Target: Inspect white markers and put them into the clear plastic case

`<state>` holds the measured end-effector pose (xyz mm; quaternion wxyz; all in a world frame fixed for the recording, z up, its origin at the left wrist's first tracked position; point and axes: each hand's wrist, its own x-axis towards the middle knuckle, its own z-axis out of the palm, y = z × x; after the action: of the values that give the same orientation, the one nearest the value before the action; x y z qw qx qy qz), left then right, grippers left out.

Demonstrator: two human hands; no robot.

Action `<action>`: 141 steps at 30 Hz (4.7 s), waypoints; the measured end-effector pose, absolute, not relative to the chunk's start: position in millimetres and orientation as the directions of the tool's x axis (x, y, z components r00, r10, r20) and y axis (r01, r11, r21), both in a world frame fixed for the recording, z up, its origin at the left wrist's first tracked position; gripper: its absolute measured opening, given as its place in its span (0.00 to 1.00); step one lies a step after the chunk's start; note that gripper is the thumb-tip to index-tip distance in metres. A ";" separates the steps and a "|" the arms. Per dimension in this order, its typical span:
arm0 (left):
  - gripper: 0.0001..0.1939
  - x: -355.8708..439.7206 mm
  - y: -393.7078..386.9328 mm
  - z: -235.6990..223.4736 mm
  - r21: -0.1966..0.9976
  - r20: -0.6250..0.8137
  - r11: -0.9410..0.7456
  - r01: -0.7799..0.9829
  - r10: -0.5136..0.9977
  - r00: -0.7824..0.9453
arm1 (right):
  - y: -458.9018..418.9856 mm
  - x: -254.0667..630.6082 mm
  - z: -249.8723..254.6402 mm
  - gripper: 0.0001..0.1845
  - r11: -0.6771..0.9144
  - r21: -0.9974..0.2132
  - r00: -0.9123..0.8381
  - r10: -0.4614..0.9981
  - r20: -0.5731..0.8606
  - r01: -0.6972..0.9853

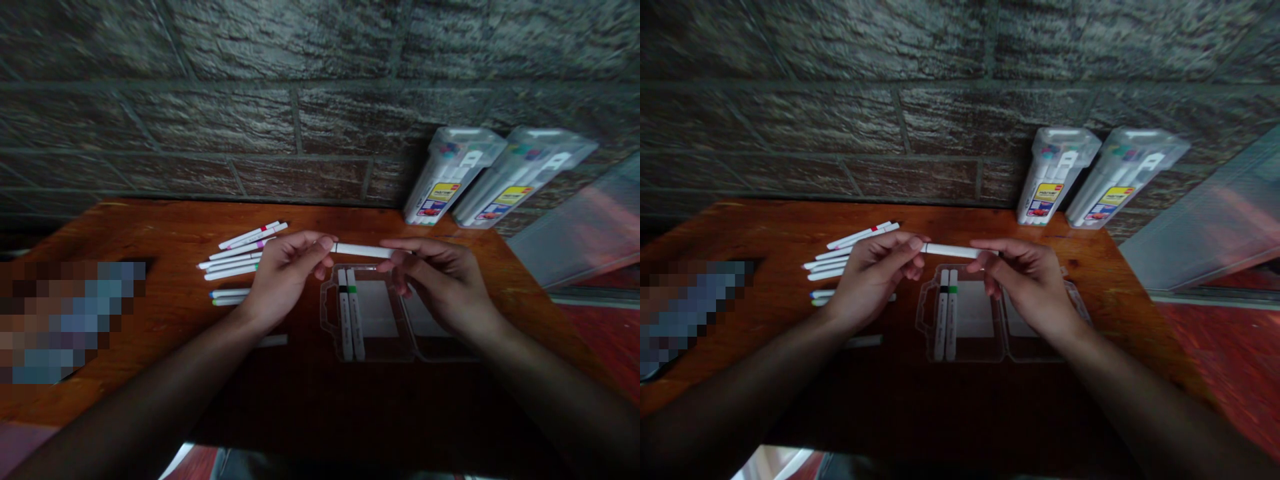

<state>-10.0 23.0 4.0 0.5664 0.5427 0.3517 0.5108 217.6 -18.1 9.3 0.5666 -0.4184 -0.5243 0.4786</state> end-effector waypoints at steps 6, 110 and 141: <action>0.10 -10.2 22.2 0.8 0.966 0.211 -0.155 -0.208 0.934 0.287 | -14.0 217.3 12.5 0.09 0.143 -0.977 0.063 0.989 0.135 -0.157; 0.11 -8.2 2.2 -8.4 0.911 0.296 -0.397 0.113 0.820 0.490 | -26.4 214.3 -2.3 0.14 0.288 -0.871 -0.052 0.955 0.293 0.398; 0.07 -9.3 22.4 -4.0 0.962 0.105 -0.015 -0.272 0.941 0.321 | -18.8 219.8 8.3 0.13 0.030 -0.994 -0.158 0.986 0.046 -0.104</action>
<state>-9.3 22.4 -4.0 0.6239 0.5210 0.3213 0.4859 219.8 -18.8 8.3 0.4924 -0.4227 -0.5219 0.5536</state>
